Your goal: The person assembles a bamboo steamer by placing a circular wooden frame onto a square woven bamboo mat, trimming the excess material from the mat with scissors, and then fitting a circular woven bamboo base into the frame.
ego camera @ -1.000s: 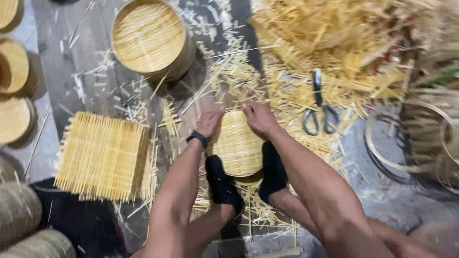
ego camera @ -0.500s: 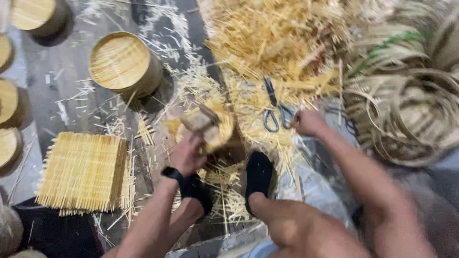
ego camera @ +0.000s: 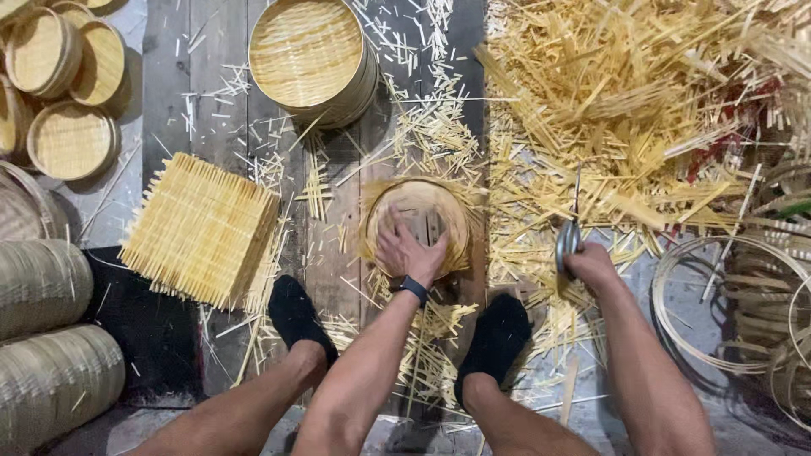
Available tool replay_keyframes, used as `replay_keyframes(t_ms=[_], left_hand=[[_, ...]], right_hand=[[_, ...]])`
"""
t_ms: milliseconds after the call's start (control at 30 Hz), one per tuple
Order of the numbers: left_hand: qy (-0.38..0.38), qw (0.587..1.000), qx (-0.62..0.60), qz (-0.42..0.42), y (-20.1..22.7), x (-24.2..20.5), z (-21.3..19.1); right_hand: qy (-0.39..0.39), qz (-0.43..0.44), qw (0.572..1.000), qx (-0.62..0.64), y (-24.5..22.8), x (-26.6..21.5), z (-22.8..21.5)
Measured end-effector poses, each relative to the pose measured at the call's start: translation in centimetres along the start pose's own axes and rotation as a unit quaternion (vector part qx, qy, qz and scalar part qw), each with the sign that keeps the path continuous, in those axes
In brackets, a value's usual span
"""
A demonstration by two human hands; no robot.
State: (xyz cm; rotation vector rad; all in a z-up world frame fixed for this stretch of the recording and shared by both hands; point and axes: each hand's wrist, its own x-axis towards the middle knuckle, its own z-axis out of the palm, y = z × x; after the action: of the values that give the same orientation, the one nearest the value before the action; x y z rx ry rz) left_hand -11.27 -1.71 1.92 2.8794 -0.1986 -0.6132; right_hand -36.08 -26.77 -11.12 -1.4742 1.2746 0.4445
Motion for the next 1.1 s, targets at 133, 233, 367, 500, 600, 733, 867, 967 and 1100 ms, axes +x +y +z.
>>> replay_keyframes(t_ms=[133,233,367,500,600,733,867,967,1100], left_hand=[[0.057,0.981,-0.017,0.185,-2.1,-0.7,-1.4],[0.059,0.957,-0.012,0.282,-2.8,-1.1,-0.8],[-0.117,0.957,0.076,0.253,-3.2,0.5,-0.2],[-0.09,0.953,0.072,0.281,-3.9,0.2,-0.4],[-0.07,0.953,0.044,0.291,-4.0,-0.1,-0.3],[-0.07,0.948,-0.006,0.311,-4.4,0.4,-0.1],[0.015,0.959,0.087,0.269,-4.1,-1.1,-0.6],[-0.045,0.991,-0.076,0.099,-1.8,-3.4,-0.5],[-0.003,0.994,-0.054,0.1,0.6,-4.5,-0.2]], right_hand=[[-0.042,0.025,0.997,0.06,-0.1,-7.2,0.4],[-0.038,0.017,0.99,0.135,-2.1,-12.4,3.0],[0.046,-0.198,0.966,0.158,-6.8,-17.2,4.9],[0.127,-0.295,0.932,0.17,-10.4,-19.4,8.5],[0.033,-0.21,0.976,0.037,-11.9,-17.8,11.1],[-0.074,-0.072,0.994,0.023,-12.2,-17.5,9.6],[-0.026,-0.044,0.995,-0.088,-10.4,-17.2,6.2],[0.104,-0.156,0.918,-0.349,-9.3,-14.9,5.0],[0.154,-0.21,0.84,-0.477,-10.6,-11.5,5.9]])
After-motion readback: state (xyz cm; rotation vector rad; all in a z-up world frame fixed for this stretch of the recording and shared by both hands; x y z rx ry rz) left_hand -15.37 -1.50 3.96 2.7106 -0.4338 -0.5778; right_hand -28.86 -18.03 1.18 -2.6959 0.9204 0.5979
